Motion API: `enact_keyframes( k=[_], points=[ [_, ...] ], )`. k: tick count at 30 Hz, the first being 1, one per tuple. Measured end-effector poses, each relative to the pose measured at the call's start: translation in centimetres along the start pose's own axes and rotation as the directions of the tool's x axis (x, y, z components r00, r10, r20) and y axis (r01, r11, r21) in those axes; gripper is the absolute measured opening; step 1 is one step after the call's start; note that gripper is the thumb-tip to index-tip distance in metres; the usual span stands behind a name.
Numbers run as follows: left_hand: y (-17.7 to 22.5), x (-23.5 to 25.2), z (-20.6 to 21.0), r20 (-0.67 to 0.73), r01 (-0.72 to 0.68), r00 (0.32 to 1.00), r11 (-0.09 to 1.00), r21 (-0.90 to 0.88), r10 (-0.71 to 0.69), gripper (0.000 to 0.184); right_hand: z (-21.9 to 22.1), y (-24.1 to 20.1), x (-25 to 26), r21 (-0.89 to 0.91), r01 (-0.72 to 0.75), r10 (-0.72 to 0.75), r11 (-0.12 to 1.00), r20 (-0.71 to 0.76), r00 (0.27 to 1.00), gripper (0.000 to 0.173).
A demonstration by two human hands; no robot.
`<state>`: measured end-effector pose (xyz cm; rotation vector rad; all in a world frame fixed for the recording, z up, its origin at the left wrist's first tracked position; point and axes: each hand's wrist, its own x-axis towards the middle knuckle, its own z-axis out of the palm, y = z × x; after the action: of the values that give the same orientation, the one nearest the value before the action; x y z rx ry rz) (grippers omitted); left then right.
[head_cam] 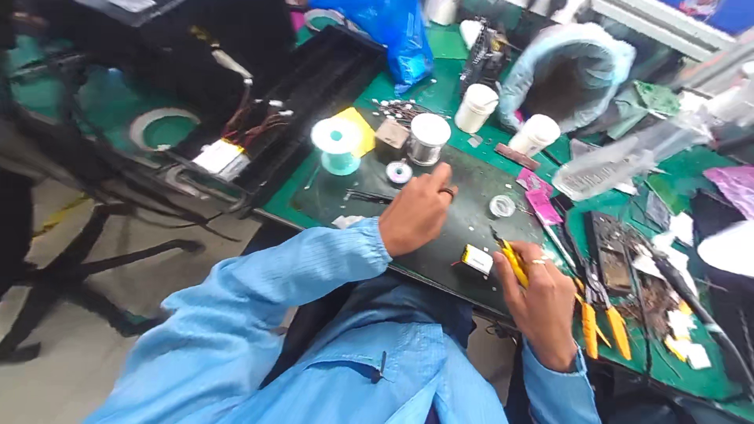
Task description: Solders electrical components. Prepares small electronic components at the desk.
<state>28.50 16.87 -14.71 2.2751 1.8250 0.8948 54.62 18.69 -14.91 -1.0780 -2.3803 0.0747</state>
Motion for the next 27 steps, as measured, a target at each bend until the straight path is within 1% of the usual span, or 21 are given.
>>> enact_keyframes(
  k=[2, 4, 7, 9, 11, 14, 18, 24, 27],
  points=[
    [0.2, 0.2, -0.9, -0.006, 0.028, 1.000, 0.997, -0.077, -0.028, 0.034, 0.1, 0.1, 0.1, 0.018, -0.004, 0.004, 1.000, -0.007, 1.000, 0.042],
    [0.2, 0.2, -2.0, -0.003, 0.063, 0.998, 0.989, -0.134, -0.064, 0.037, 0.3, 0.1, 0.2, 0.036, -0.006, 0.006, 0.999, -0.001, 1.000, 0.042],
    [0.1, 0.0, -3.0, -0.018, 0.044, 0.999, 0.971, -0.236, -0.049, 0.034, 0.6, -0.2, 0.3, 0.063, -0.007, 0.008, 0.998, -0.016, 1.000, 0.044],
    [0.6, -0.2, -3.7, -0.058, -0.015, 0.998, 0.940, -0.340, -0.006, 0.033, 0.7, -0.6, 0.6, 0.109, 0.000, 0.003, 0.994, -0.032, 0.999, 0.045],
    [1.3, -0.6, -4.3, -0.117, -0.081, 0.993, 0.891, -0.447, 0.031, 0.030, 0.7, -1.1, 1.0, 0.161, 0.024, -0.018, 0.987, -0.041, 0.999, 0.046],
    [2.4, -1.2, -4.7, -0.149, -0.108, 0.989, 0.807, -0.581, 0.026, 0.021, 0.8, -1.8, 1.6, 0.218, 0.052, -0.040, 0.975, -0.057, 0.998, 0.047],
    [3.0, -1.4, -4.7, -0.164, -0.117, 0.986, 0.776, -0.619, 0.019, 0.020, 0.8, -2.2, 1.7, 0.279, 0.078, -0.058, 0.957, -0.078, 0.995, 0.048],
    [3.2, -1.5, -3.9, -0.168, -0.111, 0.986, 0.730, -0.674, -0.006, 0.018, 1.2, -2.3, 1.4, 0.312, 0.092, -0.070, 0.946, -0.079, 0.994, 0.046],
    [3.4, -1.5, -3.8, -0.179, -0.112, 0.984, 0.727, -0.678, -0.016, 0.017, 1.3, -2.3, 1.4, 0.318, 0.087, -0.060, 0.944, -0.094, 0.994, 0.046]
  ],
)
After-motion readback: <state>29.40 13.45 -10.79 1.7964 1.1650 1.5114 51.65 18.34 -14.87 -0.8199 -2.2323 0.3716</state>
